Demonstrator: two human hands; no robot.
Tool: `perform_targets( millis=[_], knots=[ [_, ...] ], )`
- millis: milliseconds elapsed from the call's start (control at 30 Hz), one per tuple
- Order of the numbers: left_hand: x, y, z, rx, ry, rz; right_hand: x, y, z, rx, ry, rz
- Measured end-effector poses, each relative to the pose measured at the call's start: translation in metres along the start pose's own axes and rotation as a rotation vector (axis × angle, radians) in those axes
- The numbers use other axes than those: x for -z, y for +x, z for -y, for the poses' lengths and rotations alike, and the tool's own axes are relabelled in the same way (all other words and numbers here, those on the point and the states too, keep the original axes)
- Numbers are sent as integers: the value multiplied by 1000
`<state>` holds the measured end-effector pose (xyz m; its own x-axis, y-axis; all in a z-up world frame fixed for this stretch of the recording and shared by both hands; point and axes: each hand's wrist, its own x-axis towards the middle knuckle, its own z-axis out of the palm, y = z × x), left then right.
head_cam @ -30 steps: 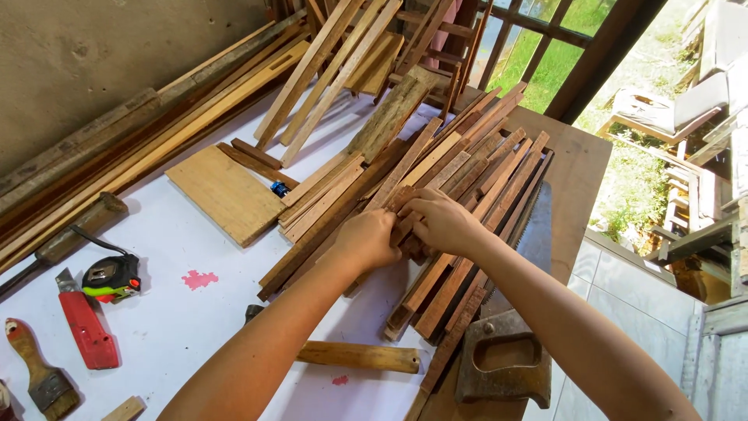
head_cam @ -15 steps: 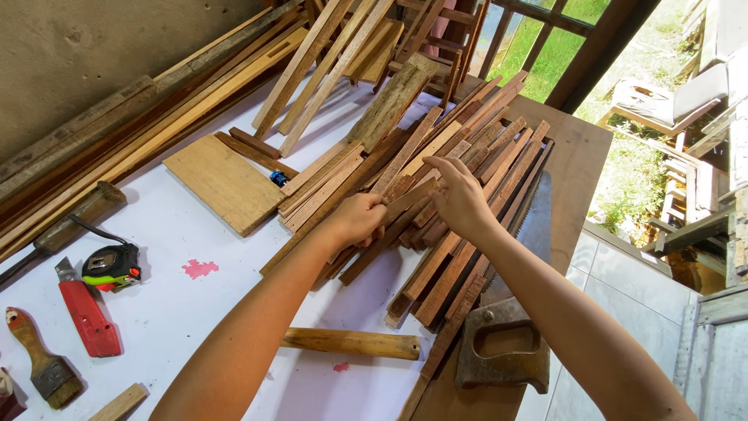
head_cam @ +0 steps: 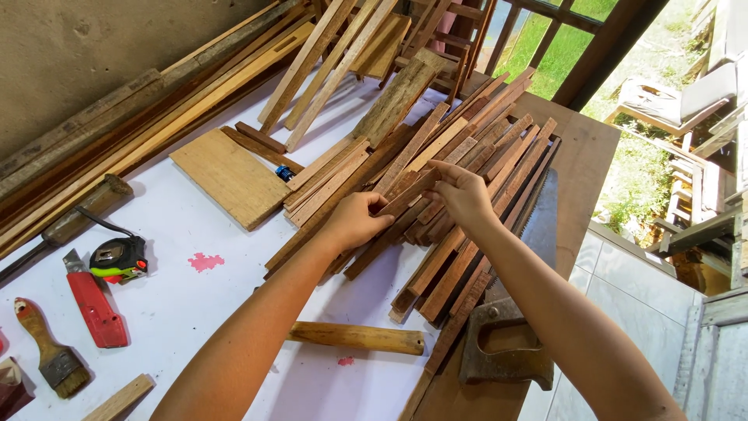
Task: Assembling small wooden pieces using nails and a hammer on a workbench.
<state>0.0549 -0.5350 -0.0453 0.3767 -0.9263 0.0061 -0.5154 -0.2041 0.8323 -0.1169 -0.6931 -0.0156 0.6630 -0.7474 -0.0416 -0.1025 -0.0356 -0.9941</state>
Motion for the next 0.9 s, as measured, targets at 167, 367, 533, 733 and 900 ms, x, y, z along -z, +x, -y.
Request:
perform_targets(
  millis=[167, 367, 533, 733, 900],
  knots=[
    [4, -2, -6, 4, 6, 45, -8, -14, 24, -28, -19, -44],
    [0, 5, 10, -34, -155, 54, -12, -13, 14, -9, 13, -72],
    [3, 2, 4, 149, -661, 260, -14, -11, 10, -98, 47, -72],
    [4, -4, 4, 257, -435, 211, -21, -11, 14, -181, 247, -37],
    [0, -10, 10, -1, -285, 100, -21, -13, 8, -164, -3, -51]
  ],
)
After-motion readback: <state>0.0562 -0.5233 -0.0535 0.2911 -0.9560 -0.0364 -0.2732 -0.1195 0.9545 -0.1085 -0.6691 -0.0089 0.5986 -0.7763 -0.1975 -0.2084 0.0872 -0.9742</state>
